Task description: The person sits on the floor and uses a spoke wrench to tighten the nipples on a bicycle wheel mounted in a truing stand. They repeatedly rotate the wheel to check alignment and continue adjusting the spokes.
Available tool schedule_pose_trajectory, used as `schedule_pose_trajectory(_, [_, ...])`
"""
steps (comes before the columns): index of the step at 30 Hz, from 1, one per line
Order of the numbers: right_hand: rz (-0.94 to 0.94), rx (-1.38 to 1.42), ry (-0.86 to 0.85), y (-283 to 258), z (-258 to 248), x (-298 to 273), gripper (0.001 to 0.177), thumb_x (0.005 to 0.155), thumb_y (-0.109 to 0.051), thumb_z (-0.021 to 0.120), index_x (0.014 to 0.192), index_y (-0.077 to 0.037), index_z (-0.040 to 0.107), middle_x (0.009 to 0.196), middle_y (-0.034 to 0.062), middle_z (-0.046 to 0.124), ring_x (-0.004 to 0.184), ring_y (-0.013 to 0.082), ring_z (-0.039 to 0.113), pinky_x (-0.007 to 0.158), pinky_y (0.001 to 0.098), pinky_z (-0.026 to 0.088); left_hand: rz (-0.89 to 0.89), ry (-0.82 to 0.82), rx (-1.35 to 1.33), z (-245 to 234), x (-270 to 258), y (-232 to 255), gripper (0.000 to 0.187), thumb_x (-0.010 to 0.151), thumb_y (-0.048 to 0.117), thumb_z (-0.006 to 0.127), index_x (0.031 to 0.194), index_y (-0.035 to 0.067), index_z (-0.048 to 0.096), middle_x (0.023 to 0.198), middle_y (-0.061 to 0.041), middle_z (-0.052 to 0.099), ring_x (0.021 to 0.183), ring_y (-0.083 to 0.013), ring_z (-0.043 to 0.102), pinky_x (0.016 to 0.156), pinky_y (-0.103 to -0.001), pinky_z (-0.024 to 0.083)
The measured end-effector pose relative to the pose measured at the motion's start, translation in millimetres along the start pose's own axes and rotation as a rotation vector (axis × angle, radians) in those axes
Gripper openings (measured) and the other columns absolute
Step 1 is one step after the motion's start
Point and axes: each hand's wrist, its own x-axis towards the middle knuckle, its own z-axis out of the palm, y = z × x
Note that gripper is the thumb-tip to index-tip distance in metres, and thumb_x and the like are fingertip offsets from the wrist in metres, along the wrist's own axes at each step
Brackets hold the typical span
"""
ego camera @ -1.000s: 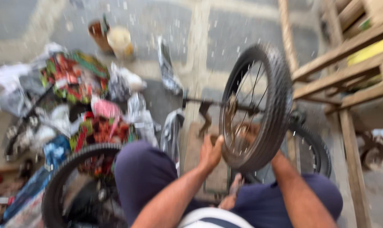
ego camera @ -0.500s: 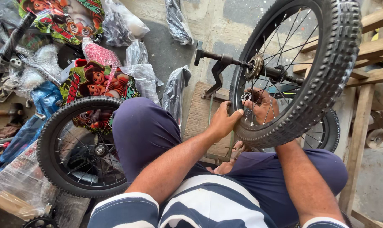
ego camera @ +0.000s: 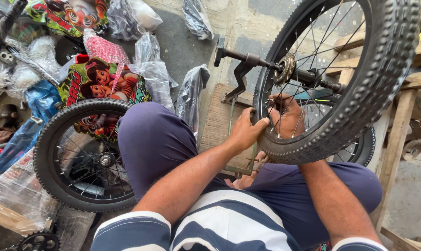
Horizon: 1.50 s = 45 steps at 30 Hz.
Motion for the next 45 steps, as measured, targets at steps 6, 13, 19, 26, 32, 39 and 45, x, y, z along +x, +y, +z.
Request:
schedule_pose_trajectory(6, [-0.020,0.007,-0.260,15.0,-25.3,25.8,0.018,0.095,0.010,0.060,0.109,-0.001,0.066,0.106,0.0087,0.077,0.099,0.0153,0.074,0.086,0.0298,0.060,-0.035,-0.027,-0.009,-3.5,-2.9,6.9,0.079,0.088,0.047,0.067,0.145,-0.002,0.044,0.129,-0.024,0.061,0.113,-0.0310,0.066,0.093,-0.041,0.054])
schedule_pose_trajectory(13, [0.083,-0.210,-0.072,-2.6,-18.7,11.5,0.025,0.096,0.005,0.063,0.120,0.000,0.070,0.098,0.0089,0.078,0.094,0.0142,0.074,0.079,0.0277,0.058,-0.010,-0.021,0.006,-1.2,-2.1,0.3,0.081,0.088,0.049,0.068,0.145,-0.003,0.043,0.131,-0.025,0.060,0.116,-0.0320,0.065,0.097,-0.042,0.053])
schedule_pose_trajectory(19, [0.024,-0.304,0.082,-8.2,-12.3,12.7,0.020,0.100,0.001,0.066,0.119,0.001,0.071,0.095,0.0097,0.077,0.087,0.0131,0.073,0.075,0.0276,0.056,-0.028,-0.026,0.036,-2.2,-1.1,2.7,0.080,0.088,0.049,0.067,0.146,-0.002,0.043,0.134,-0.025,0.058,0.117,-0.0329,0.064,0.097,-0.042,0.051])
schedule_pose_trajectory(26, [0.238,-0.340,-0.013,-24.6,-18.0,6.7,0.036,0.085,-0.017,0.087,0.112,0.002,0.073,0.094,0.0133,0.078,0.084,0.0161,0.072,0.073,0.0310,0.057,-0.005,0.002,0.019,-1.5,0.3,-1.0,0.078,0.087,0.047,0.068,0.143,-0.002,0.046,0.131,-0.024,0.061,0.116,-0.0323,0.066,0.096,-0.041,0.052])
schedule_pose_trajectory(32, [0.079,-0.330,-0.103,-26.1,-16.8,4.8,0.027,0.087,-0.007,0.076,0.113,0.001,0.072,0.097,0.0121,0.077,0.088,0.0166,0.074,0.077,0.0317,0.057,-0.007,0.009,0.021,-2.1,-2.3,3.5,0.079,0.086,0.048,0.070,0.142,-0.003,0.046,0.127,-0.024,0.063,0.114,-0.0312,0.066,0.094,-0.040,0.053])
schedule_pose_trajectory(39, [0.061,-0.218,-0.247,2.6,-27.2,22.6,0.028,0.093,0.006,0.060,0.116,0.000,0.075,0.098,0.0117,0.078,0.091,0.0155,0.073,0.081,0.0294,0.058,-0.032,-0.022,-0.012,-5.2,-1.5,7.6,0.083,0.086,0.049,0.069,0.145,-0.003,0.043,0.124,-0.025,0.065,0.107,-0.0308,0.069,0.090,-0.040,0.055])
schedule_pose_trajectory(45, [0.210,-0.119,-0.121,5.4,-30.9,13.7,0.032,0.093,-0.001,0.072,0.125,0.001,0.068,0.107,0.0086,0.077,0.098,0.0136,0.072,0.084,0.0277,0.058,-0.046,-0.026,0.014,-3.0,-0.2,3.9,0.082,0.087,0.049,0.068,0.145,-0.003,0.041,0.124,-0.025,0.065,0.108,-0.0312,0.070,0.090,-0.041,0.055])
